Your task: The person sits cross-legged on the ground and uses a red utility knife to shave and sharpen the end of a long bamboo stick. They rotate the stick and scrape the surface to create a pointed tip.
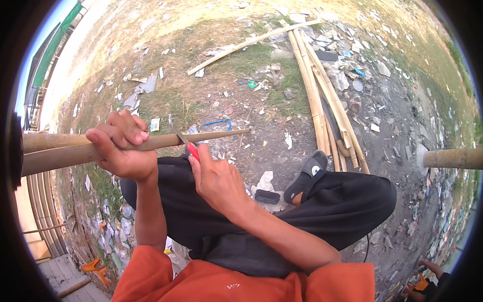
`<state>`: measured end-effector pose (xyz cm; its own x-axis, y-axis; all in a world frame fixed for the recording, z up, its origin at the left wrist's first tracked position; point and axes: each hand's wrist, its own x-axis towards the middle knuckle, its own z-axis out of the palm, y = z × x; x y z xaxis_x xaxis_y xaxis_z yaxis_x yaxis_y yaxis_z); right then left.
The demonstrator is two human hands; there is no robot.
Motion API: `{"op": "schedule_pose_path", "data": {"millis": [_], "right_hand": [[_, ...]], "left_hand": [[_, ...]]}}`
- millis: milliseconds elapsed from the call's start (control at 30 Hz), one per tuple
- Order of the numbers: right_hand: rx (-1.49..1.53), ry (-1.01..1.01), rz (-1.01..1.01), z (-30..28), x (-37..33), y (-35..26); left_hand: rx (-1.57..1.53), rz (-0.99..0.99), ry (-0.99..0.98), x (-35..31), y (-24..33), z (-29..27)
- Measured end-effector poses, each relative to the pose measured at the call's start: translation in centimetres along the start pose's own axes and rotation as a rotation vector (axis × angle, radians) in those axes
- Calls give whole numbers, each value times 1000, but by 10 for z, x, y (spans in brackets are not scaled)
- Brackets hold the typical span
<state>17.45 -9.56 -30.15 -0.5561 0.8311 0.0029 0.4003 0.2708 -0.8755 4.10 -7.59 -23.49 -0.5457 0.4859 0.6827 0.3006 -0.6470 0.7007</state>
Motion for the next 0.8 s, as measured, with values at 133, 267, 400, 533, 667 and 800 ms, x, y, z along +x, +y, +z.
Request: {"op": "schedule_pose_path", "data": {"millis": [133, 267, 400, 533, 667, 800], "right_hand": [[-9, 19, 49, 5, -4, 2], [-139, -36, 295, 11, -19, 78], [-23, 36, 248, -6, -26, 62], [170, 4, 154, -31, -12, 6], [108, 6, 108, -15, -10, 1], [42, -6, 106, -10, -13, 5]], "left_hand": [[3, 27, -3, 0, 0, 3], [-85, 34, -36, 2, 2, 8], [-113, 62, -88, 2, -5, 9], [-102, 46, -119, -1, -2, 11], [-143, 37, -152, -5, 0, 12], [-106, 34, -131, -10, 2, 12]]}}
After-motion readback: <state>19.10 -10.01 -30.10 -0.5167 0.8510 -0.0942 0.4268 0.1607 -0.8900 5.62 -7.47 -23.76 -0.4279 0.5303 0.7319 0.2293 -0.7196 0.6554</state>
